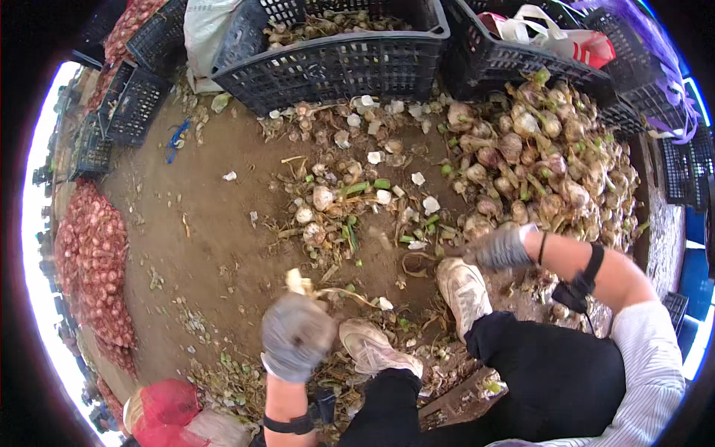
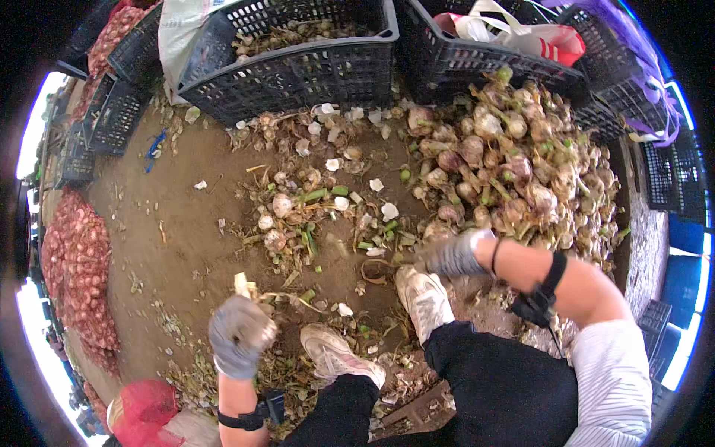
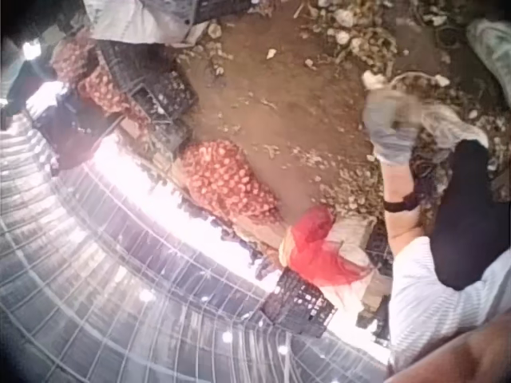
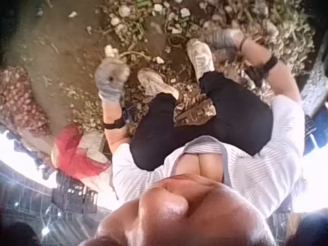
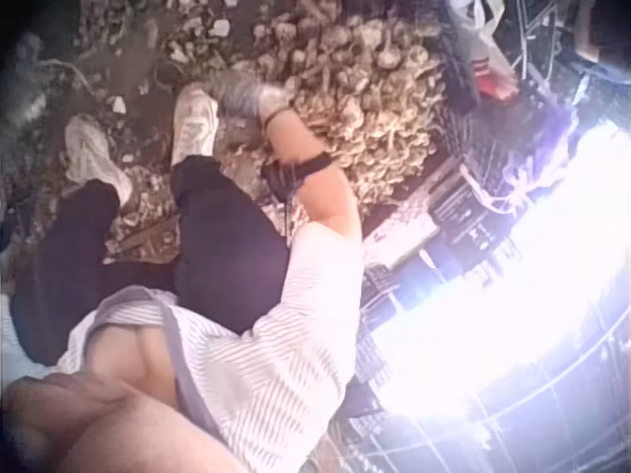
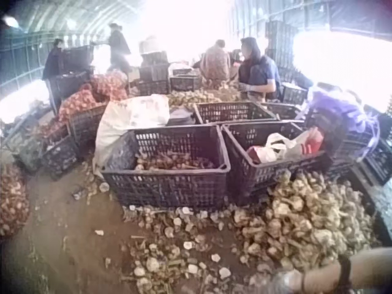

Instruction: The recorder uses a cleaver to trim the roots and stems of garlic bulbs on the floor of a processing area.

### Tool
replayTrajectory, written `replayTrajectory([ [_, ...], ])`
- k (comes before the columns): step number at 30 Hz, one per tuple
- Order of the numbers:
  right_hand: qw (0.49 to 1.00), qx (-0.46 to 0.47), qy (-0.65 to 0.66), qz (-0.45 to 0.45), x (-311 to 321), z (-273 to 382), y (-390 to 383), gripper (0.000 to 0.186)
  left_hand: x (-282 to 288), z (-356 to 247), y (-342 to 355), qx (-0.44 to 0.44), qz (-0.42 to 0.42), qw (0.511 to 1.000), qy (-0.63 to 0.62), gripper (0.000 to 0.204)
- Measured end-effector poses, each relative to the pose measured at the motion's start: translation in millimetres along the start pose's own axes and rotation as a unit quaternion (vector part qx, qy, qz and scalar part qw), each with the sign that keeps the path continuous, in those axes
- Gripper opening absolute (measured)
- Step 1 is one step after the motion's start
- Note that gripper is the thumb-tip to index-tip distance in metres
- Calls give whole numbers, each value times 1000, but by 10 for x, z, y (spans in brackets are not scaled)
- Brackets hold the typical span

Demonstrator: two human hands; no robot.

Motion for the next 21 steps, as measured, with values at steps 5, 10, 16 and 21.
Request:
replayTrajectory([
  [5, 967, -37, 251, 34, -459, -191, 202, 53, -346, 199, 196, 354, -57, 869, -340, 30],
  [10, 946, -23, 321, 46, -452, -12, 236, 61, -587, 329, 622, 153, 120, 979, -66, 55],
  [16, 941, -59, 333, 19, -288, 12, 228, 60, -138, 1961, 543, 487, -47, 872, 23, 57],
  [21, 936, 30, 349, -30, -218, 153, 246, 55, -172, 2378, 243, 178, 59, 910, 370, 60],
])
Point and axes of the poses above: each hand's wrist, its own y-axis towards the middle knuckle, its own x-axis out of the back of the hand, z = x × y, the point moved 3 cm from there along y, towards the middle knuckle
